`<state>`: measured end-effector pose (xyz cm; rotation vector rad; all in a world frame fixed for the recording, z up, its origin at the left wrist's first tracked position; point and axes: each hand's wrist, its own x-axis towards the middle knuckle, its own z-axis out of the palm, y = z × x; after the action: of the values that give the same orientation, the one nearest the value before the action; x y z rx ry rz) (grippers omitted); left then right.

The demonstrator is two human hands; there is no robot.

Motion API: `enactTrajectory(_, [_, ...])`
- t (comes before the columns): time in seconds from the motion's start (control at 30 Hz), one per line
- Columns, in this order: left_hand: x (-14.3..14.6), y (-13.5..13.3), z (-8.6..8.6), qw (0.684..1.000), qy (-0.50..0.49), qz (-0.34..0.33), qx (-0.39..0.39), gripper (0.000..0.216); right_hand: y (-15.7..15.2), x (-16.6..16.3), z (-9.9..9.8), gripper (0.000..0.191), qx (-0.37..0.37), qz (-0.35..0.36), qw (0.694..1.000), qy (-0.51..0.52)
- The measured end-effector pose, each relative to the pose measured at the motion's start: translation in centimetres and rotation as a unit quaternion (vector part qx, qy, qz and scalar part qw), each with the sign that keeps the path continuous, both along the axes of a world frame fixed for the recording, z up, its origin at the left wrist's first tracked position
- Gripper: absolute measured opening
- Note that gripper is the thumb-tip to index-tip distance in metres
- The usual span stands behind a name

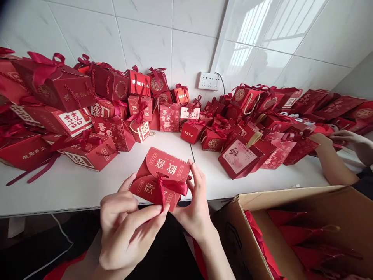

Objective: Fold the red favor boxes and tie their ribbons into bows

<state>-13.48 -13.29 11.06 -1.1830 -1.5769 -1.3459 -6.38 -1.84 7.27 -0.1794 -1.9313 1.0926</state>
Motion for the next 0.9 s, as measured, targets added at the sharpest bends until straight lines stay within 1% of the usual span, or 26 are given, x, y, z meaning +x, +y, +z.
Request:
enactTrajectory(0.07, [0.8, -0.5, 0.7, 1.0, 0.003, -0.013, -0.019, 0.013, -0.4, 1.3, 0.6, 0.092, 0.004, -0.023, 1.0, 0.013])
enactTrajectory(0.2, [1.5, -1.3, 1.6, 0.988, 0.06, -0.102, -0.1, 0.021, -0.9, 4.2, 1.6, 0.092, 0.022, -0.087, 0.996, 0.001])
enactTrajectory(0.27, [1.9, -1.2, 1.7, 0.981, 0.08, -0.133, -0.116, 0.028, -1.0, 5.6, 1.7, 0.092, 0.03, -0.114, 0.993, -0.001])
enactTrajectory(0.37, [2.8, -0.8, 1.6, 0.977, 0.08, -0.163, -0.113, 0.031, -0.9, 7.4, 1.5, 0.09, 0.038, -0.143, 0.989, 0.003])
enactTrajectory(0.53, [4.6, -0.1, 1.6, 0.971, 0.087, -0.198, -0.104, 0.032, -1.0, 9.8, 1.6, 0.094, 0.038, -0.18, 0.983, -0.006])
enactTrajectory(0.73, [6.0, 0.2, 1.7, 0.968, 0.094, -0.213, -0.095, 0.034, -1.2, 11.9, 1.7, 0.092, 0.033, -0.188, 0.982, -0.005])
enactTrajectory(0.9, [7.3, 0.0, 2.0, 0.965, 0.089, -0.227, -0.092, 0.031, -1.4, 13.1, 1.8, 0.093, 0.034, -0.192, 0.981, -0.001])
